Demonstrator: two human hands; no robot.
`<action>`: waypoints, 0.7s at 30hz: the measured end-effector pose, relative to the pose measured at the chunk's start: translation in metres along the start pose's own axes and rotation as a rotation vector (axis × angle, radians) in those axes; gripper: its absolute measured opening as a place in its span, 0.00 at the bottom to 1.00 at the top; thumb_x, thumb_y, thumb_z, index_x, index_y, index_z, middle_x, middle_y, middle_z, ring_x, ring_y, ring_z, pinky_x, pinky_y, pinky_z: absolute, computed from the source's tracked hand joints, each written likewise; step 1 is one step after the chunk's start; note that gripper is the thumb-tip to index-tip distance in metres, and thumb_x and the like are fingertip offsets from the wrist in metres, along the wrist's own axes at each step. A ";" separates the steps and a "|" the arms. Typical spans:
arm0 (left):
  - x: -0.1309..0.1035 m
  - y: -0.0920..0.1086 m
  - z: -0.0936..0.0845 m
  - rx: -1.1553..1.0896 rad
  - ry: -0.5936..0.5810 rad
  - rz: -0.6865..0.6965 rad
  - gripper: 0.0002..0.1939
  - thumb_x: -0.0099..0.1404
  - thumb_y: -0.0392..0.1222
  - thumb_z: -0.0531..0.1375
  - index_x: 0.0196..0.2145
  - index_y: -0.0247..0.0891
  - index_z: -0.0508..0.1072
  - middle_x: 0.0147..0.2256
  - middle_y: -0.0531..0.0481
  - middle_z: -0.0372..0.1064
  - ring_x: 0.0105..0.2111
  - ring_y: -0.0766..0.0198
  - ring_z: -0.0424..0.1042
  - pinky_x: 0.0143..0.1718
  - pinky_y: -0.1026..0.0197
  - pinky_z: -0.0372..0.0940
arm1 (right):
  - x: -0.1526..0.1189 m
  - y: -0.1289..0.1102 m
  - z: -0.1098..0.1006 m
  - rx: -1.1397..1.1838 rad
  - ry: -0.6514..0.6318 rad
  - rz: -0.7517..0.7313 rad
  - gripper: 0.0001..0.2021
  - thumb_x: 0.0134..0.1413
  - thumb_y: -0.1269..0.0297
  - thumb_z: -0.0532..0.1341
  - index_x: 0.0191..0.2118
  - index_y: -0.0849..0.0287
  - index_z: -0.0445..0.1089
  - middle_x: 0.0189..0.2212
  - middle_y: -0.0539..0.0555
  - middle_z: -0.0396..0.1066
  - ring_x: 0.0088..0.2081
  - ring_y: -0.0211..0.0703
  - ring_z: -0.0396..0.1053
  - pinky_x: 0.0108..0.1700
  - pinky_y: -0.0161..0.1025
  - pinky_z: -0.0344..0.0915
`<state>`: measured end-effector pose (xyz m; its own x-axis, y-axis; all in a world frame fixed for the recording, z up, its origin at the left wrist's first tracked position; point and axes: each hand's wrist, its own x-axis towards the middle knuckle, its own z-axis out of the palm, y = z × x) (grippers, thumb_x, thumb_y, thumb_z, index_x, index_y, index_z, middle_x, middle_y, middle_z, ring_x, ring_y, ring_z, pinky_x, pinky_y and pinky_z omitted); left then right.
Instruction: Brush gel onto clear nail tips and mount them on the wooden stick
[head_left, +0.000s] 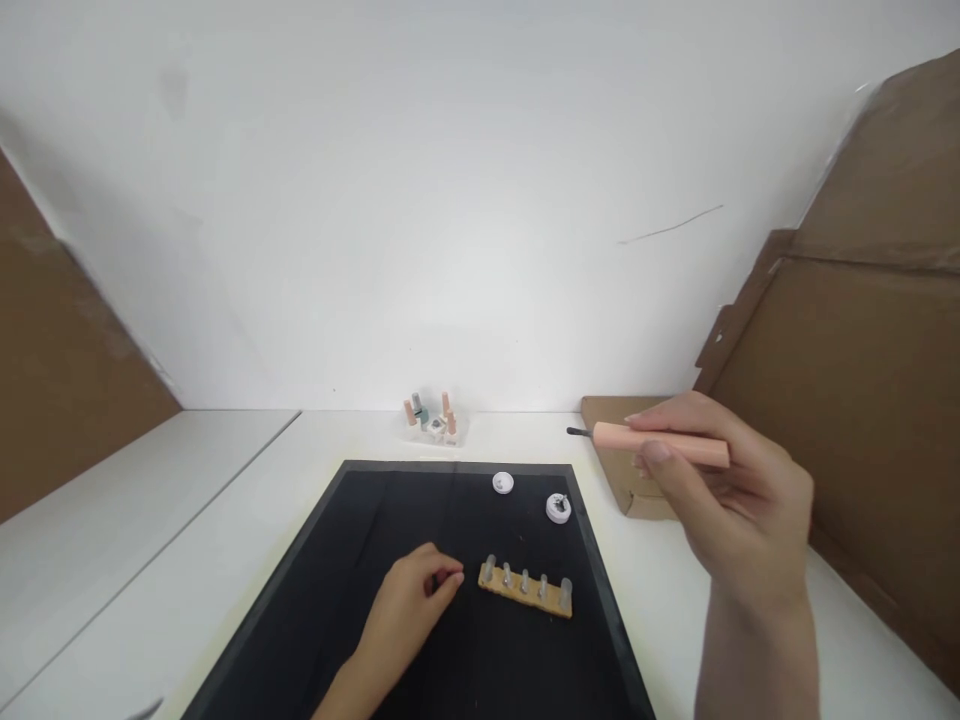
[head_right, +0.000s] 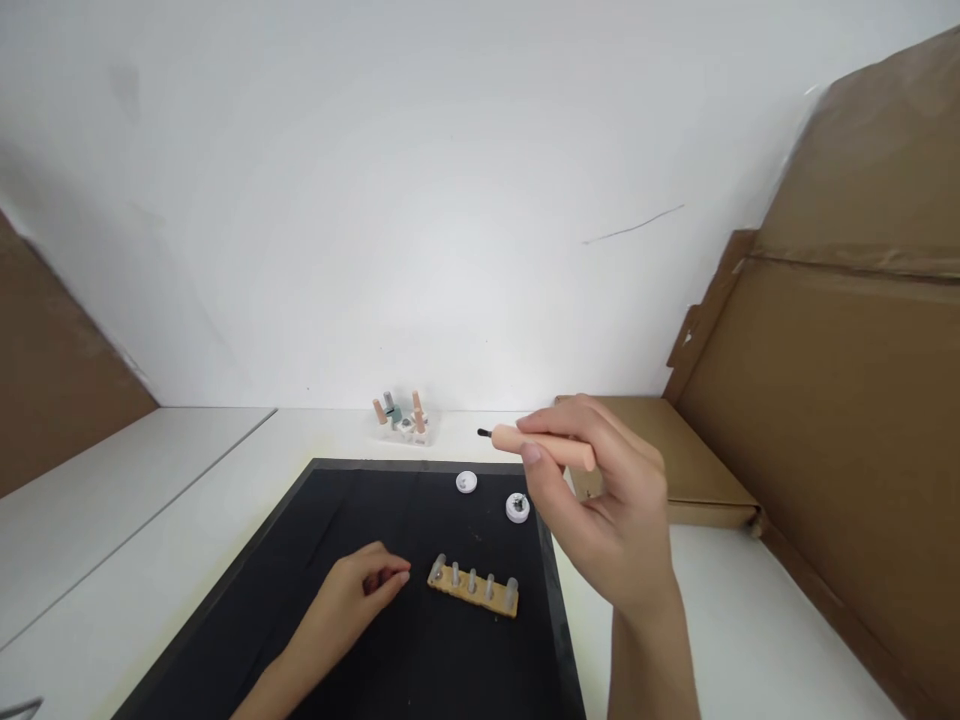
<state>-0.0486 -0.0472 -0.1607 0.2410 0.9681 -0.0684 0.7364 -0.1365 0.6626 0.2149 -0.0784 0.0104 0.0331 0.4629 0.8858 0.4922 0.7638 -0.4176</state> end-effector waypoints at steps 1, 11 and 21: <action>-0.010 0.004 0.003 0.015 0.028 -0.005 0.12 0.67 0.38 0.57 0.38 0.37 0.83 0.31 0.48 0.73 0.31 0.59 0.73 0.36 0.58 0.66 | 0.001 0.000 -0.002 0.004 0.004 0.002 0.10 0.59 0.77 0.60 0.38 0.52 0.72 0.29 0.45 0.71 0.27 0.34 0.63 0.26 0.36 0.58; -0.040 0.037 0.074 0.039 0.101 -0.102 0.18 0.68 0.39 0.54 0.48 0.41 0.82 0.30 0.47 0.77 0.30 0.58 0.76 0.34 0.63 0.65 | -0.003 0.002 -0.014 0.010 0.003 0.027 0.10 0.60 0.76 0.59 0.37 0.52 0.72 0.29 0.43 0.74 0.28 0.33 0.64 0.28 0.34 0.61; -0.028 0.064 0.089 0.093 0.170 -0.274 0.20 0.70 0.36 0.55 0.56 0.41 0.77 0.32 0.48 0.79 0.33 0.58 0.78 0.31 0.65 0.63 | 0.000 0.014 -0.018 0.044 0.018 0.052 0.09 0.60 0.75 0.60 0.35 0.52 0.73 0.27 0.44 0.74 0.26 0.34 0.65 0.29 0.34 0.64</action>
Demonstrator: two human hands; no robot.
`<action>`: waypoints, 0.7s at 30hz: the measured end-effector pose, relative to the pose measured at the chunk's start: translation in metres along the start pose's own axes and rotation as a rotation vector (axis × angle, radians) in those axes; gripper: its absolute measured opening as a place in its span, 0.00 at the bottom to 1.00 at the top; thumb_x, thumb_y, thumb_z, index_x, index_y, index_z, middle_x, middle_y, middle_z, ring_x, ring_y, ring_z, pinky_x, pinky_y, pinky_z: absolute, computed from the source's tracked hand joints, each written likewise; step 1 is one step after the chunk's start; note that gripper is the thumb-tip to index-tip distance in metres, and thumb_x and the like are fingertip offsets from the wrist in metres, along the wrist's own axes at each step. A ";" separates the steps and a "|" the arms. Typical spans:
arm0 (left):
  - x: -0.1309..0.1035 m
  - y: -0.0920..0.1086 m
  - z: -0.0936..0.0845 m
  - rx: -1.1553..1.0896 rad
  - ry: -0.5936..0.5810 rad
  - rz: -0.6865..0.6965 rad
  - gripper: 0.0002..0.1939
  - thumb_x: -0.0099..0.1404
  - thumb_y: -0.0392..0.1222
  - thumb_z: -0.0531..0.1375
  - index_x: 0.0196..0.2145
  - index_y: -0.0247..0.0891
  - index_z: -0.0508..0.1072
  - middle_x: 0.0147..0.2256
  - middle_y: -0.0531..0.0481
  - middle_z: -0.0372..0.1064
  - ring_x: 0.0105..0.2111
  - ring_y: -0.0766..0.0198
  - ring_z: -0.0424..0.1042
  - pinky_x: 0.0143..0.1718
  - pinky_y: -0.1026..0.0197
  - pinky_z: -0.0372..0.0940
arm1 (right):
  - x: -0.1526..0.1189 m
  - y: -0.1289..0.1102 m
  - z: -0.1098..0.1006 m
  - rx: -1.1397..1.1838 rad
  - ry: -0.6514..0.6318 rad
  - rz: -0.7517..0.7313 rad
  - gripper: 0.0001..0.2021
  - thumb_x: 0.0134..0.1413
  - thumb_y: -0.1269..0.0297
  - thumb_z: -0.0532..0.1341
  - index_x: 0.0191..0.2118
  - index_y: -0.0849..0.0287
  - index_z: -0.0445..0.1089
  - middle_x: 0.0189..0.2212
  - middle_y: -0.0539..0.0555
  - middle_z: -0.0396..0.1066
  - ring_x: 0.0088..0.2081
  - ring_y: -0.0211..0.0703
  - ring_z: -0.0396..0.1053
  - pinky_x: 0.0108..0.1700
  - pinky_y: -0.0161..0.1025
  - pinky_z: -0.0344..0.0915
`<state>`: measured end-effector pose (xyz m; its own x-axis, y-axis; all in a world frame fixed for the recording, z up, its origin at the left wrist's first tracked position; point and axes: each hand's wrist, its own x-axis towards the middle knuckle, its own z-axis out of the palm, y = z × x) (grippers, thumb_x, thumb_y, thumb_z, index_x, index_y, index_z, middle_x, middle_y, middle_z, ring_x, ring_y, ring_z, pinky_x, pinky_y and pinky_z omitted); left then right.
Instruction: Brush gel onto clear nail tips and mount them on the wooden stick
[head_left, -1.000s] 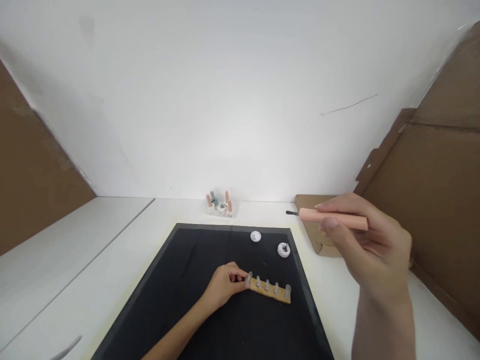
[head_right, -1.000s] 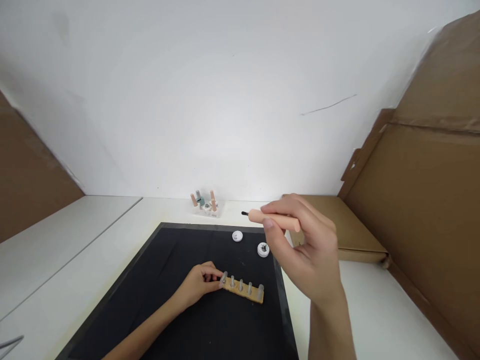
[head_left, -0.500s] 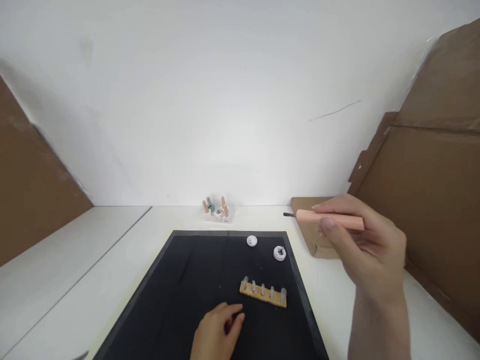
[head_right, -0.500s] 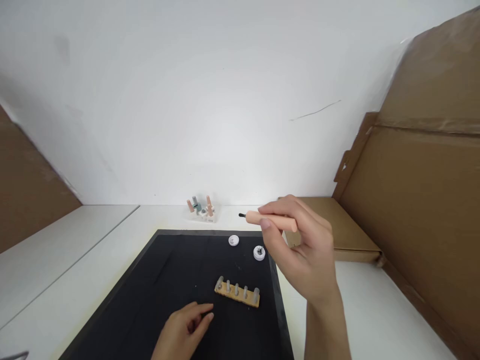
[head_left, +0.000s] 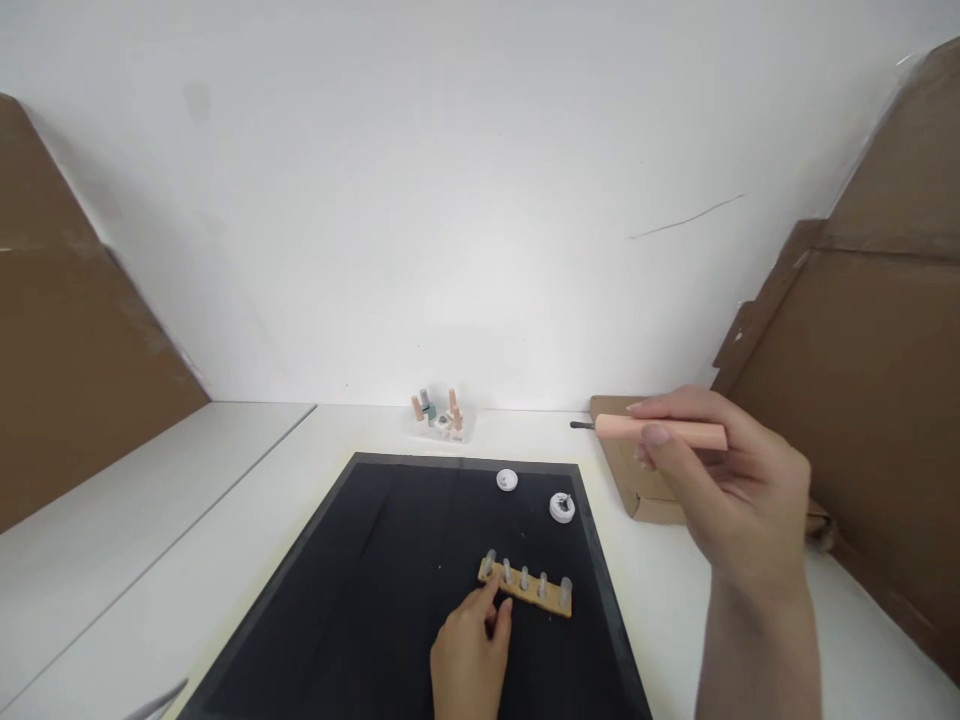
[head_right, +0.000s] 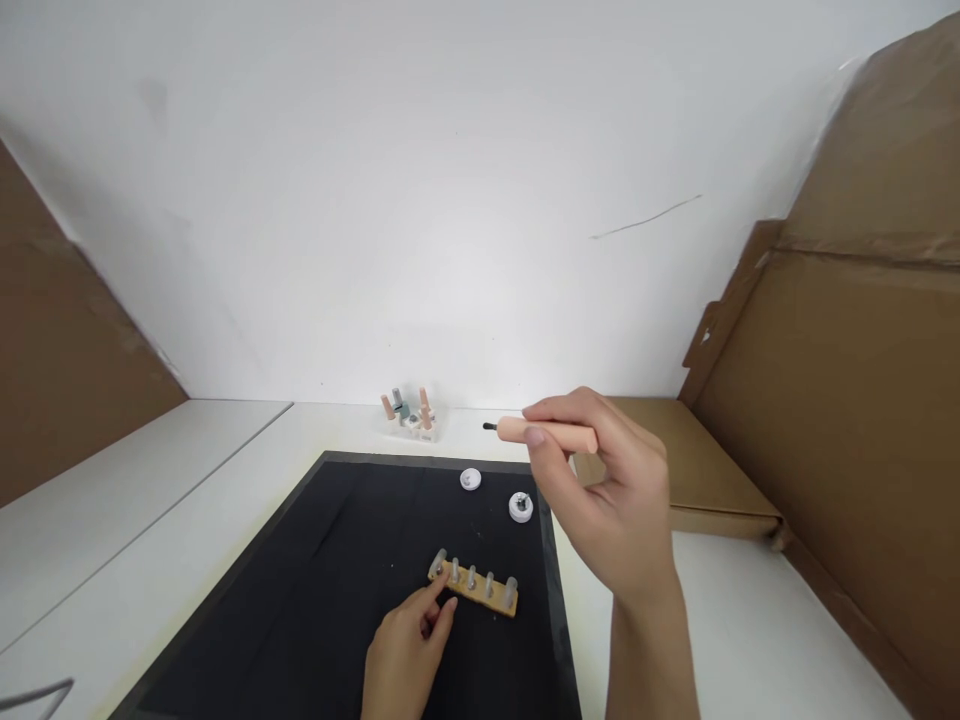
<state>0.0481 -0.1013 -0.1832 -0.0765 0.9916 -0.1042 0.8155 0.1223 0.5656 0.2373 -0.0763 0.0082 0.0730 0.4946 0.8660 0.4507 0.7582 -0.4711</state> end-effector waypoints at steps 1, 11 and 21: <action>0.001 0.002 0.000 0.005 0.002 -0.009 0.20 0.70 0.36 0.55 0.56 0.42 0.77 0.32 0.48 0.79 0.32 0.58 0.78 0.31 0.65 0.63 | 0.000 0.001 0.000 0.007 0.001 0.006 0.09 0.60 0.74 0.60 0.36 0.52 0.73 0.26 0.43 0.73 0.26 0.34 0.65 0.29 0.34 0.64; 0.007 0.009 0.011 -0.014 0.053 -0.026 0.18 0.69 0.36 0.57 0.53 0.45 0.79 0.40 0.46 0.83 0.39 0.54 0.80 0.33 0.64 0.65 | 0.000 0.011 -0.005 0.036 0.000 0.033 0.08 0.59 0.73 0.61 0.35 0.51 0.73 0.28 0.45 0.74 0.25 0.35 0.67 0.29 0.36 0.65; 0.018 0.004 0.023 -0.050 0.071 0.013 0.16 0.67 0.38 0.58 0.48 0.46 0.82 0.30 0.49 0.81 0.31 0.55 0.79 0.31 0.64 0.65 | 0.000 0.029 -0.011 0.054 0.050 0.072 0.06 0.59 0.70 0.61 0.34 0.53 0.74 0.23 0.47 0.69 0.24 0.38 0.65 0.29 0.38 0.65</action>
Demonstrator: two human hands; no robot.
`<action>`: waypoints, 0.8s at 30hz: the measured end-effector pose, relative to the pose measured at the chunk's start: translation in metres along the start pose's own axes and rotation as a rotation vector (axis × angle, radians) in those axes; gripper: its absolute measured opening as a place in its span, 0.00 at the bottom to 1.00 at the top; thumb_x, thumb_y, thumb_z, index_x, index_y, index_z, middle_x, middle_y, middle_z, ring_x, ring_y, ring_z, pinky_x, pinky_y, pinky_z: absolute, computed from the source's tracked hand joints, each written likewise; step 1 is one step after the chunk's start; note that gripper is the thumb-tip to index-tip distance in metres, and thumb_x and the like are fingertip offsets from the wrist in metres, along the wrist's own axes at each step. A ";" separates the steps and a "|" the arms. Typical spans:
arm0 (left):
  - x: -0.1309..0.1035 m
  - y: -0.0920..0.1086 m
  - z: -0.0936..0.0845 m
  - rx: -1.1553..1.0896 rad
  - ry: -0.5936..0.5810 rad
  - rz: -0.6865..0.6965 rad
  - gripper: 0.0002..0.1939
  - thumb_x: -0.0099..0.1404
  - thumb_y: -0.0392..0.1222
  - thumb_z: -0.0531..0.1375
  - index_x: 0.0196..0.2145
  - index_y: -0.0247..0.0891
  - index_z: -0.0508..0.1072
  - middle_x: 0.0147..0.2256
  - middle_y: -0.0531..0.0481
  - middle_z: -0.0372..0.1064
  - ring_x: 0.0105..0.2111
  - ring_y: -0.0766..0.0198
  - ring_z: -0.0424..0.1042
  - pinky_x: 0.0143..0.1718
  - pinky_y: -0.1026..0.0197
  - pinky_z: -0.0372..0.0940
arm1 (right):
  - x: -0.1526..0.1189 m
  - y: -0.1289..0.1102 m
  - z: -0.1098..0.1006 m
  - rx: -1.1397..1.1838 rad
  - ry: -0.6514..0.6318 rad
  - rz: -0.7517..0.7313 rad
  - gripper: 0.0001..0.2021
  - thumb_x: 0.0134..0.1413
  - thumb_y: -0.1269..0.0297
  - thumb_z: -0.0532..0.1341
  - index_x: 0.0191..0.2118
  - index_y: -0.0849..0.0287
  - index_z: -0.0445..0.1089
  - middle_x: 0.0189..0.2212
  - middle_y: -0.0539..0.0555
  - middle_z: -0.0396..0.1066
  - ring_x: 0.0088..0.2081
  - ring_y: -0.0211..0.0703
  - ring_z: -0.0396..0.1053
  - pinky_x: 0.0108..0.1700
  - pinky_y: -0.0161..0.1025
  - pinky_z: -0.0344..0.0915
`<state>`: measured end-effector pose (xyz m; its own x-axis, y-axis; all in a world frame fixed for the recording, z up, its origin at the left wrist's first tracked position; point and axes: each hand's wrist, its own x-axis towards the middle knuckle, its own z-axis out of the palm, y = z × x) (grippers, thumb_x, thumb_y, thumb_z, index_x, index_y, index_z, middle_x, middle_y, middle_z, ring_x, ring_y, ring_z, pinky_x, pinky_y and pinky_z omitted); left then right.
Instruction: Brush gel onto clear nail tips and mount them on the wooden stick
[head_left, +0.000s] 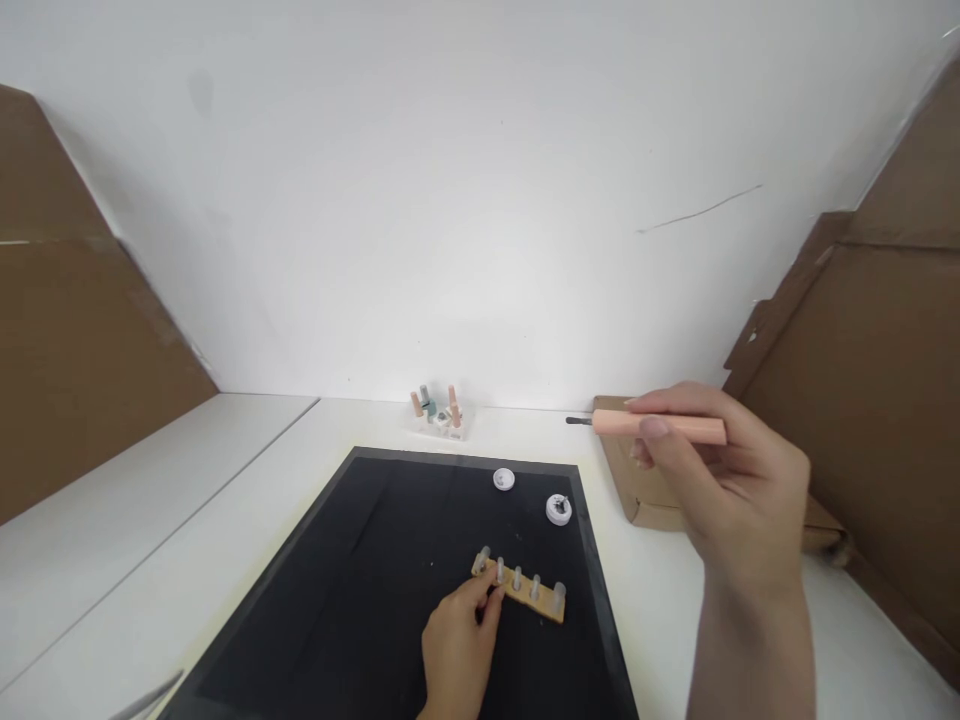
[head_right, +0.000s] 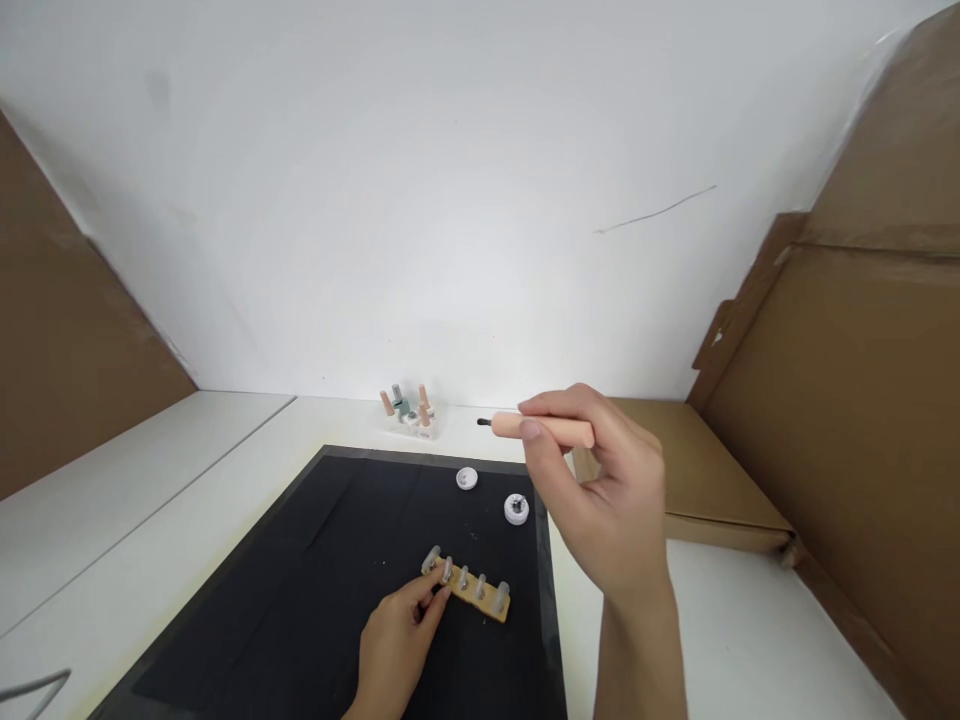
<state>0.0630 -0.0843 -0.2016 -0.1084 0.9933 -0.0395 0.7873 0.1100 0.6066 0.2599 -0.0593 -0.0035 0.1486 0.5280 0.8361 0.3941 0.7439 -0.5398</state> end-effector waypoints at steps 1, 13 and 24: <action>0.000 0.001 0.000 -0.003 0.003 -0.002 0.16 0.67 0.37 0.58 0.47 0.47 0.82 0.30 0.50 0.81 0.31 0.55 0.79 0.31 0.64 0.65 | 0.000 0.001 0.000 -0.002 0.001 0.004 0.06 0.59 0.69 0.62 0.34 0.53 0.74 0.23 0.47 0.68 0.24 0.39 0.65 0.28 0.38 0.65; 0.002 -0.004 0.002 -0.076 0.043 0.030 0.14 0.65 0.36 0.59 0.40 0.47 0.84 0.26 0.51 0.79 0.26 0.59 0.76 0.28 0.66 0.63 | 0.003 0.001 0.008 -0.008 -0.022 0.010 0.06 0.59 0.70 0.61 0.32 0.53 0.74 0.21 0.46 0.68 0.23 0.37 0.64 0.27 0.37 0.63; -0.008 -0.026 0.009 -0.396 0.163 0.265 0.29 0.69 0.64 0.52 0.36 0.39 0.85 0.28 0.44 0.77 0.23 0.61 0.73 0.26 0.65 0.69 | 0.009 0.040 -0.005 -0.311 -0.605 0.537 0.13 0.62 0.61 0.58 0.26 0.59 0.69 0.27 0.50 0.74 0.25 0.36 0.65 0.26 0.35 0.62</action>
<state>0.0489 -0.0947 -0.2246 -0.0537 0.9636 0.2621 0.5130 -0.1986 0.8351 0.2815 -0.0275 -0.0171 -0.0878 0.9687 0.2320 0.6523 0.2319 -0.7216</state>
